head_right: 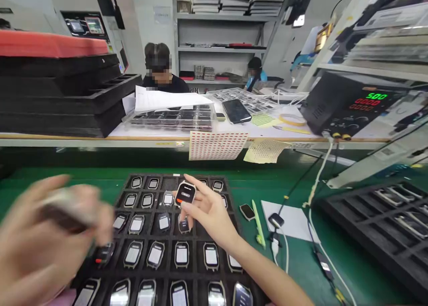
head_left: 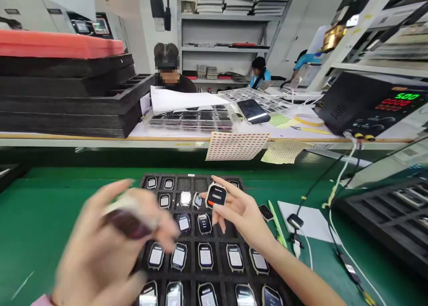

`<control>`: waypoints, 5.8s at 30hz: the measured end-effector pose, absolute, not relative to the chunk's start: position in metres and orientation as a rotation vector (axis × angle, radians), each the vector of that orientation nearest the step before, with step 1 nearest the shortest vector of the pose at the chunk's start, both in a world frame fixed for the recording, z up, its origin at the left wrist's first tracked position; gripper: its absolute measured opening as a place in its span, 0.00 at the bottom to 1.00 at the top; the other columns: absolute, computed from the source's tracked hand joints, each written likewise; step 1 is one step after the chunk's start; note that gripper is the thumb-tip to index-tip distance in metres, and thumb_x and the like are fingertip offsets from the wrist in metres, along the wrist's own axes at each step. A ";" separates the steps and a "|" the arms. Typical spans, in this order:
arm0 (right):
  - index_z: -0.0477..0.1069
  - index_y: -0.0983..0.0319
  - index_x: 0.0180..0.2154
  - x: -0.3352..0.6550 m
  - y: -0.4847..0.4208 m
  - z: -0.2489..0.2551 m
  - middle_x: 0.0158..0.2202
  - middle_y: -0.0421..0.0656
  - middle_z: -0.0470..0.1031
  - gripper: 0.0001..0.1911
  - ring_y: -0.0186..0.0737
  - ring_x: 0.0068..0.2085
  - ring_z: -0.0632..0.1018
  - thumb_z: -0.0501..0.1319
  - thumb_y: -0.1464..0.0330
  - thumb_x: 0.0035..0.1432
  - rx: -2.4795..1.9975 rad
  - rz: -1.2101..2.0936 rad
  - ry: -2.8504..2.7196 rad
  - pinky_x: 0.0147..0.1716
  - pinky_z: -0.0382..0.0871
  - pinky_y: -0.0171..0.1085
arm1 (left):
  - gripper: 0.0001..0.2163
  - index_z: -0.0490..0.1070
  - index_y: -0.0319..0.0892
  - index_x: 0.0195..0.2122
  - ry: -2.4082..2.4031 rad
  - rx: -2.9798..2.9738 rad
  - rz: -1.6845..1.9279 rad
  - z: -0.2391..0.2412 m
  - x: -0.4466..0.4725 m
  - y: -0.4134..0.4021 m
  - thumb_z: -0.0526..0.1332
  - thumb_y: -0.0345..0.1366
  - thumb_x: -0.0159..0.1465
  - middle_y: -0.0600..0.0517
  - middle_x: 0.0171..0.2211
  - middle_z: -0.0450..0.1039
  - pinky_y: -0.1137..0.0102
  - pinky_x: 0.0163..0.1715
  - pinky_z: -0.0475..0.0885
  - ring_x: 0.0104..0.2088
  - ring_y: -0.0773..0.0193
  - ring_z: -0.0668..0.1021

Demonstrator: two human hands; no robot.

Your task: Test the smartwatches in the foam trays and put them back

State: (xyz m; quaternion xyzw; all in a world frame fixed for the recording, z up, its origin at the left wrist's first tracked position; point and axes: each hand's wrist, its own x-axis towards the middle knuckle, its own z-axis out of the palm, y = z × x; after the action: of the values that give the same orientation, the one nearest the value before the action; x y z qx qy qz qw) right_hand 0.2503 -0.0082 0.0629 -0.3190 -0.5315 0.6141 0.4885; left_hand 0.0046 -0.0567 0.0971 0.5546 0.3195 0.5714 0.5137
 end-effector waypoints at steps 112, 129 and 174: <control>0.66 0.60 0.51 0.253 0.054 0.005 0.46 0.48 0.73 0.25 0.45 0.38 0.80 0.66 0.63 0.52 -0.903 1.529 -1.581 0.32 0.75 0.40 | 0.15 0.67 0.36 0.37 1.117 2.412 0.279 -0.026 0.029 0.088 0.68 0.25 0.49 0.41 0.43 0.67 0.56 0.45 0.68 0.45 0.46 0.73; 0.67 0.60 0.53 0.239 0.021 0.029 0.39 0.45 0.76 0.24 0.34 0.26 0.75 0.65 0.69 0.54 -0.948 1.479 -1.401 0.17 0.65 0.30 | 0.20 0.70 0.40 0.43 0.643 0.999 1.067 0.037 0.027 0.038 0.66 0.23 0.47 0.47 0.42 0.75 0.73 0.36 0.67 0.37 0.65 0.74; 0.67 0.49 0.54 0.243 -0.038 0.079 0.46 0.49 0.75 0.21 0.42 0.26 0.80 0.65 0.62 0.59 -0.718 1.637 -1.376 0.16 0.70 0.35 | 0.22 0.60 0.48 0.59 0.608 0.993 0.902 0.048 0.034 -0.015 0.59 0.33 0.64 0.49 0.40 0.72 0.59 0.44 0.75 0.40 0.60 0.76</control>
State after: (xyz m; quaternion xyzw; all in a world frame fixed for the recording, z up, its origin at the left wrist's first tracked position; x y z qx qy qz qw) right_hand 0.2427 -0.0380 0.0790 -0.2874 -0.5510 0.6558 0.4287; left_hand 0.0343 -0.0154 0.0484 0.4527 0.2774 0.4113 0.7409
